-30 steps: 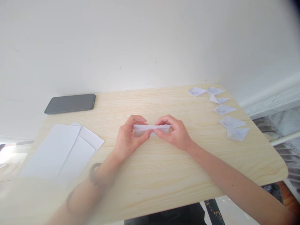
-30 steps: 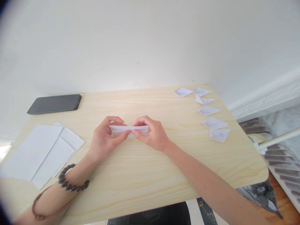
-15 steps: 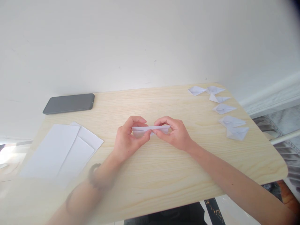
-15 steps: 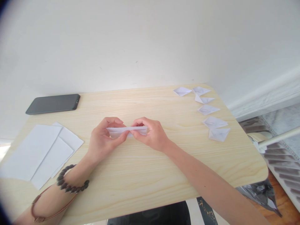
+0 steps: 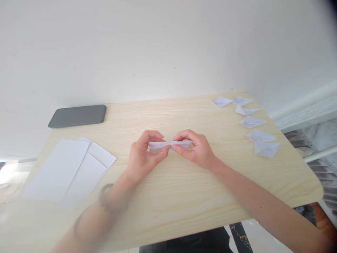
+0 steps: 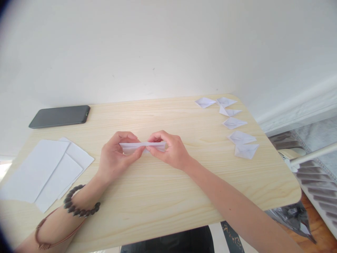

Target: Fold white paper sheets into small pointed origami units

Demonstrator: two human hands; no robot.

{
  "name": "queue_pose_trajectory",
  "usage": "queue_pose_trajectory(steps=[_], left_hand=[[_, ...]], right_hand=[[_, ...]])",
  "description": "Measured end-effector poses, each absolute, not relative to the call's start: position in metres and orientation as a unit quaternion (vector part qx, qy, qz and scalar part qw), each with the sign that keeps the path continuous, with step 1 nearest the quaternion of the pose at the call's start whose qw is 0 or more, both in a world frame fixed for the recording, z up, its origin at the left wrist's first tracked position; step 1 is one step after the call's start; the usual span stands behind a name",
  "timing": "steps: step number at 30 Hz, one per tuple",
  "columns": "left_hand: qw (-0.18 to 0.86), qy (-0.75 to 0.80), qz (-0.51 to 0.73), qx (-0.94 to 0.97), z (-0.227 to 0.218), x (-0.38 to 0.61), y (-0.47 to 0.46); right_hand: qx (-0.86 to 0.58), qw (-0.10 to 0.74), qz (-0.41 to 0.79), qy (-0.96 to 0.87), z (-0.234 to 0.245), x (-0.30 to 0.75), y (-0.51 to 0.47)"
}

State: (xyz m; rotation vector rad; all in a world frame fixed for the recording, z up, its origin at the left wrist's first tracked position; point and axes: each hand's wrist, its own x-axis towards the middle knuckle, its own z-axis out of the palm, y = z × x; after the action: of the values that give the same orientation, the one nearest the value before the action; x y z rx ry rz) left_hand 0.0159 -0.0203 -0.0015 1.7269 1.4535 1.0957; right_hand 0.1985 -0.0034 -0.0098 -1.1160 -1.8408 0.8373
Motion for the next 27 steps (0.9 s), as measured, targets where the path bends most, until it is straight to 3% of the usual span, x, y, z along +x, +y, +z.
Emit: queue_pose_trajectory(steps=[27], left_hand=[[0.294, 0.554, 0.394, 0.672, 0.004, 0.008, -0.019]], right_hand=[[-0.442, 0.367, 0.352, -0.739, -0.002, 0.222, 0.01]])
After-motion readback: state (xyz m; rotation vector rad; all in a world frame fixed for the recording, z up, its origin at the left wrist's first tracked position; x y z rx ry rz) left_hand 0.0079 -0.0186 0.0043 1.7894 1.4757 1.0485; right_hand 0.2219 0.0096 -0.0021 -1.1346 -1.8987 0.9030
